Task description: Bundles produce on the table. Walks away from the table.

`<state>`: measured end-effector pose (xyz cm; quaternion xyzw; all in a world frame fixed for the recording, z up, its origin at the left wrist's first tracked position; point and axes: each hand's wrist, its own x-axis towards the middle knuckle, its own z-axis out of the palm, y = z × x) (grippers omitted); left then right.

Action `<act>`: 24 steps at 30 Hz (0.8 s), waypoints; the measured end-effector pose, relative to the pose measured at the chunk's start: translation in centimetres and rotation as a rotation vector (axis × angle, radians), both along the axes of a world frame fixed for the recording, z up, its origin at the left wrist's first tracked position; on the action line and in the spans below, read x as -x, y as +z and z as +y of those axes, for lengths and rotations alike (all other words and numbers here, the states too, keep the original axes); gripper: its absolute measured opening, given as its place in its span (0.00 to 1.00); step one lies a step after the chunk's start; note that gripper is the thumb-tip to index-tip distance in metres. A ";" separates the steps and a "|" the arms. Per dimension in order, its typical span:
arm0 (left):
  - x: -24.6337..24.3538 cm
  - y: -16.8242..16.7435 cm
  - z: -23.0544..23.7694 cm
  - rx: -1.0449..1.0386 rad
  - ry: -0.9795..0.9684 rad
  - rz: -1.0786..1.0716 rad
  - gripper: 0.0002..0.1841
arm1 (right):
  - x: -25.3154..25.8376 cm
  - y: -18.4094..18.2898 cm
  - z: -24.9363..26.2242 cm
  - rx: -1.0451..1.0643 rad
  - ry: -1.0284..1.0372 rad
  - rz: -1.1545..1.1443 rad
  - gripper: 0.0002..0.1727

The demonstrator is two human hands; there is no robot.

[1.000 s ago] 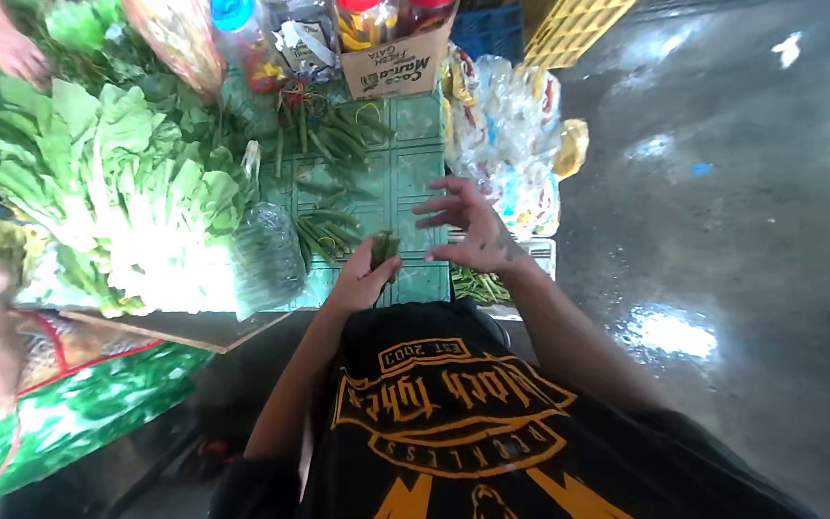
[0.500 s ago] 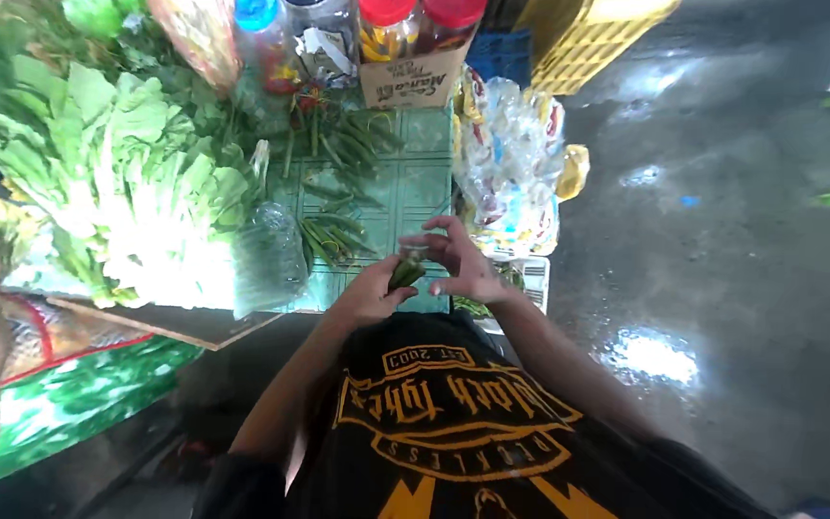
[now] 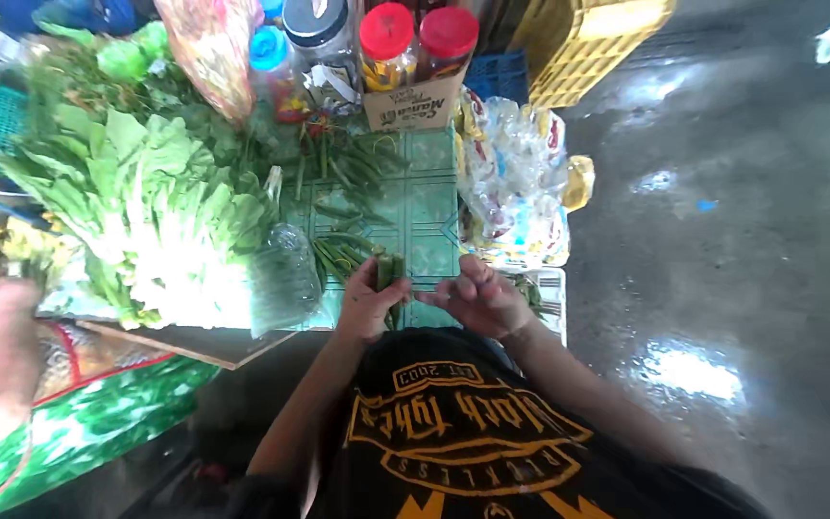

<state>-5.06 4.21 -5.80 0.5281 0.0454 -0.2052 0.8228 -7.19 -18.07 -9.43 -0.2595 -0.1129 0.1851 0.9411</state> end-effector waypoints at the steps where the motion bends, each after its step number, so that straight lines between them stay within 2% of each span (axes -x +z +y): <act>1: 0.4 0.4 -0.7 -0.026 0.046 -0.046 0.23 | 0.4 0.1 1.1 -0.052 -0.068 0.060 0.12; 4: 0.8 1.0 -2.3 -0.362 0.096 -0.388 0.24 | 0.4 0.8 2.4 0.064 -0.172 0.062 0.24; 7: 1.1 0.5 -2.3 -0.931 0.012 -0.765 0.21 | 0.2 2.9 2.2 0.353 -0.262 -0.019 0.36; 9: 1.1 0.5 -2.1 -1.166 -0.066 -0.924 0.18 | 0.0 3.7 1.9 0.526 -0.322 -0.134 0.37; 11: 1.0 1.0 -2.1 -1.294 -0.184 -0.988 0.19 | -0.1 3.5 1.5 0.724 -0.385 -0.259 0.33; 13: 1.3 1.2 -2.3 -1.359 -0.284 -0.958 0.21 | 0.2 3.0 1.1 0.909 -0.411 -0.297 0.33; 15: 1.6 1.2 -2.4 -1.376 -0.335 -0.836 0.20 | 0.6 2.7 0.3 1.012 -0.418 -0.274 0.36; 18: 1.5 1.7 -2.6 -1.332 -0.431 -0.591 0.32 | 0.9 2.9 -1.1 1.087 -0.306 -0.375 0.39; 19: 1.4 1.9 -2.7 -1.287 -0.478 -0.534 0.37 | 0.9 3.1 -1.3 1.130 -0.219 -0.446 0.37; 21: 1.2 1.8 -2.7 -1.164 -0.576 -0.505 0.45 | 1.0 2.3 -1.6 1.129 -0.061 -0.483 0.24; 22: 1.1 1.3 -2.5 -1.083 -0.606 -0.540 0.48 | 1.4 1.1 -2.4 1.069 -0.022 -0.425 0.18; 24: 0.7 0.2 -1.1 -1.004 -0.629 -0.590 0.48 | 2.8 -1.5 -5.6 0.969 0.011 -0.161 0.15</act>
